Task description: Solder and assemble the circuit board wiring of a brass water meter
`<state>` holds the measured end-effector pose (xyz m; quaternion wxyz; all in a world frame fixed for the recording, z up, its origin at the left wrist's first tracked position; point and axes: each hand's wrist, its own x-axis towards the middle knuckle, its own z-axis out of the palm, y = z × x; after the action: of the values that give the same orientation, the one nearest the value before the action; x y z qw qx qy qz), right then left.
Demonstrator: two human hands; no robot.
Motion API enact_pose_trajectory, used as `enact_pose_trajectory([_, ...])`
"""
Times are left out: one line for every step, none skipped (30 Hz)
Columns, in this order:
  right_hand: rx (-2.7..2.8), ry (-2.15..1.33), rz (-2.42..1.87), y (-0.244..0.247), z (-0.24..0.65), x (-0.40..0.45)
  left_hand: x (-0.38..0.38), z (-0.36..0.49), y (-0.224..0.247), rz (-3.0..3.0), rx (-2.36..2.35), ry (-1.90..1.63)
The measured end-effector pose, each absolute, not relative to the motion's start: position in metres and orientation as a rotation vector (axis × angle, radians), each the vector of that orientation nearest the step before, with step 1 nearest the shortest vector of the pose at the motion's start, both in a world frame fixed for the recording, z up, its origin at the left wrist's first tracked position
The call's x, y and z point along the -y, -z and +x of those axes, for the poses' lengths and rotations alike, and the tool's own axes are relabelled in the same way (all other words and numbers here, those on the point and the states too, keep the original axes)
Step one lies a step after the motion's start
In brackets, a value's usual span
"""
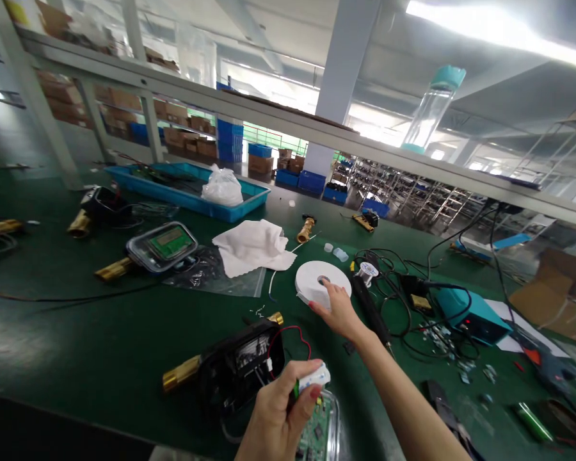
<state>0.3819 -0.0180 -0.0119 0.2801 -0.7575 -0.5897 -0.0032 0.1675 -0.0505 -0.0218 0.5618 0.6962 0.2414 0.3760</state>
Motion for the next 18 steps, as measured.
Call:
enact_pose_trajectory([1.536,-0.014,-1.997,0.013,0.376,0.030,0.050,0.169,0.022,1.633,-0.584,-0.881])
enact_pose_trajectory([1.494,-0.041,-1.960,0.012,0.368,0.045,0.050,0.170,0.022,1.633,-0.596,-0.874])
enact_pose_trajectory([1.458,-0.074,-1.921,0.010,0.359,0.062,0.050,0.171,0.022,1.641,-0.602,-0.860])
enact_pose_trajectory([1.425,-0.109,-1.882,0.008,0.348,0.079,0.050,0.172,0.023,1.657,-0.601,-0.845])
enact_pose_trajectory([1.393,-0.143,-1.846,0.005,0.337,0.095,0.050,0.172,0.023,1.678,-0.592,-0.827])
enact_pose_trajectory([1.347,-0.195,-1.779,0.002,0.327,0.109,0.051,0.173,0.023,1.700,-0.576,-0.807])
enact_pose_trajectory([1.283,-0.270,-1.679,0.000,0.318,0.121,0.051,0.174,0.023,1.721,-0.556,-0.788])
enact_pose_trajectory([1.235,-0.326,-1.595,-0.003,0.311,0.130,0.052,0.174,0.023,1.735,-0.540,-0.772])
enact_pose_trajectory([1.189,-0.379,-1.518,-0.004,0.305,0.136,0.053,0.175,0.022,1.745,-0.529,-0.759])
enact_pose_trajectory([1.155,-0.427,-1.463,-0.005,0.302,0.140,0.054,0.175,0.021,1.751,-0.528,-0.751])
enact_pose_trajectory([1.134,-0.466,-1.435,-0.005,0.300,0.142,0.055,0.175,0.020,1.757,-0.531,-0.742])
enact_pose_trajectory([1.113,-0.502,-1.420,-0.004,0.300,0.143,0.056,0.174,0.019,1.764,-0.533,-0.730])
enact_pose_trajectory([1.092,-0.536,-1.414,-0.004,0.301,0.143,0.057,0.173,0.019,1.773,-0.526,-0.710])
enact_pose_trajectory([1.073,-0.561,-1.418,-0.003,0.303,0.144,0.057,0.172,0.018,1.787,-0.514,-0.679])
enact_pose_trajectory([1.060,-0.568,-1.431,-0.001,0.305,0.145,0.058,0.171,0.017,1.802,-0.499,-0.641])
enact_pose_trajectory([1.059,-0.548,-1.453,0.000,0.307,0.146,0.058,0.170,0.017,1.818,-0.488,-0.599])
enact_pose_trajectory([1.073,-0.504,-1.483,0.000,0.308,0.148,0.059,0.169,0.016,1.833,-0.488,-0.560])
enact_pose_trajectory([1.108,-0.436,-1.520,0.001,0.309,0.151,0.060,0.169,0.015,1.847,-0.506,-0.533])
